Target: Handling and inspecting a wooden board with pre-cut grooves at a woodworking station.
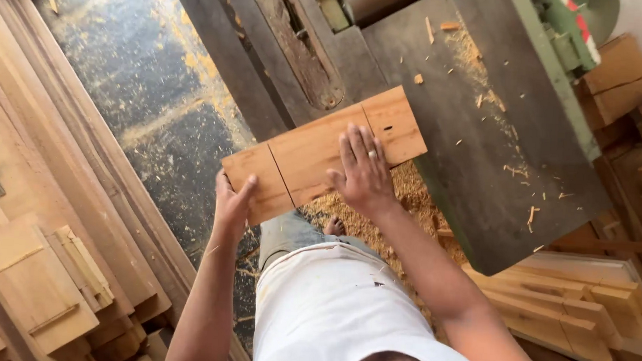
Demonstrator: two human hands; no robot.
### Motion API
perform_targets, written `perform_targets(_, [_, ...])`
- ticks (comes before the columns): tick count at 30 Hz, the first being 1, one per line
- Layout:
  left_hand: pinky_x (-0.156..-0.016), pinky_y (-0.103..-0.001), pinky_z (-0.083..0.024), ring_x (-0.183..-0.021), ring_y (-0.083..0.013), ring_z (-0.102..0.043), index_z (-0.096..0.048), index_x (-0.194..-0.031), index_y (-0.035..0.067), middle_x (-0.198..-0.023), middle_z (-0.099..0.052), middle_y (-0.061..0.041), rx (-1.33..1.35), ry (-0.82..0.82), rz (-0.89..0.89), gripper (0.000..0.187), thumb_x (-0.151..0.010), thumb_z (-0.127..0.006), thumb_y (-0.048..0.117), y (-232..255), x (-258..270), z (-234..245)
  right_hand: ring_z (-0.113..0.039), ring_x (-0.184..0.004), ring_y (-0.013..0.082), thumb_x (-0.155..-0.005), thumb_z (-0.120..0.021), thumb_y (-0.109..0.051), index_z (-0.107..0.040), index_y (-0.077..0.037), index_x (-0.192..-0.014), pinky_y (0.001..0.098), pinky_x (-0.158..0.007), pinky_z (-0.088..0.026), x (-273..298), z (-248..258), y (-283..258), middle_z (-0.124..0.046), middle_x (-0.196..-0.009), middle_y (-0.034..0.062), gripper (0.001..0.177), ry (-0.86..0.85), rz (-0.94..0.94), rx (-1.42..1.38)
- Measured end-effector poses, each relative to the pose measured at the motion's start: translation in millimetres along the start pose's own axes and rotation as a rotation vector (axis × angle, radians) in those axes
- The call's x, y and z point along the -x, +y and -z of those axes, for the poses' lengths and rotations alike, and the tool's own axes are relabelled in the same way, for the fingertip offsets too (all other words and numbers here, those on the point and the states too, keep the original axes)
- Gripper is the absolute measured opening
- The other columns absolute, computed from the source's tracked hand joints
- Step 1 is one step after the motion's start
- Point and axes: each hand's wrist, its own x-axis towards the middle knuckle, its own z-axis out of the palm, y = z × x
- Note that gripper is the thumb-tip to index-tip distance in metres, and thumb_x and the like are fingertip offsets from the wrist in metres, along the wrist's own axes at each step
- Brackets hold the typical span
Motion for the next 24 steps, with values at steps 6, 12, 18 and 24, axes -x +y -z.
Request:
perform_targets(6, [-0.097, -0.035, -0.054, -0.115, -0.0218, -0.061, -0.033, -0.153, 0.014, -0.130, -0.059, -0.014, -0.251, 0.181, -0.112, 0.074, -0.094, -0.073, 0.031, 31, -24, -27, -0.017, -0.157, 0.0365, -0.099, -0.047, -0.057, -0.032, -0.003, -0.160, 0.0510, -0.127, -0.013, -49, -2, 18, -0.023, -0.169, 0.0187, 0.083, -0.106, -0.054, -0.021])
perform_targets(12, [-0.090, -0.034, -0.056, -0.105, -0.0178, -0.062, -0.049, -0.135, 0.010, -0.117, -0.061, -0.009, -0.102, 0.190, -0.116, 0.056, -0.092, -0.080, 0.029, 34, -71, -20, -0.014, -0.157, 0.0366, -0.099, -0.046, -0.060, -0.021, 0.003, -0.161, 0.0493, -0.127, -0.011, -104, -13, 25, -0.018, -0.169, 0.0235, 0.091, -0.076, -0.066, -0.002])
perform_targets(18, [-0.088, -0.032, -0.057, -0.102, -0.0154, -0.062, -0.049, -0.133, 0.009, -0.115, -0.061, -0.007, 0.041, 0.156, -0.088, 0.059, -0.088, -0.082, 0.026, 59, -111, -16, -0.014, -0.158, 0.0355, -0.099, -0.047, -0.062, -0.020, 0.000, -0.162, 0.0491, -0.128, -0.012, -150, -12, 27, -0.016, -0.171, 0.0211, 0.093, -0.094, -0.062, 0.009])
perform_targets(24, [-0.088, -0.032, -0.057, -0.102, -0.0153, -0.062, -0.050, -0.133, 0.009, -0.114, -0.062, -0.007, 0.008, 0.158, -0.115, 0.059, -0.089, -0.083, 0.028, 64, -140, -8, -0.015, -0.158, 0.0359, -0.099, -0.048, -0.062, -0.021, 0.001, -0.161, 0.0498, -0.128, -0.012, -182, -12, 26, -0.018, -0.170, 0.0217, 0.093, -0.111, -0.074, -0.004])
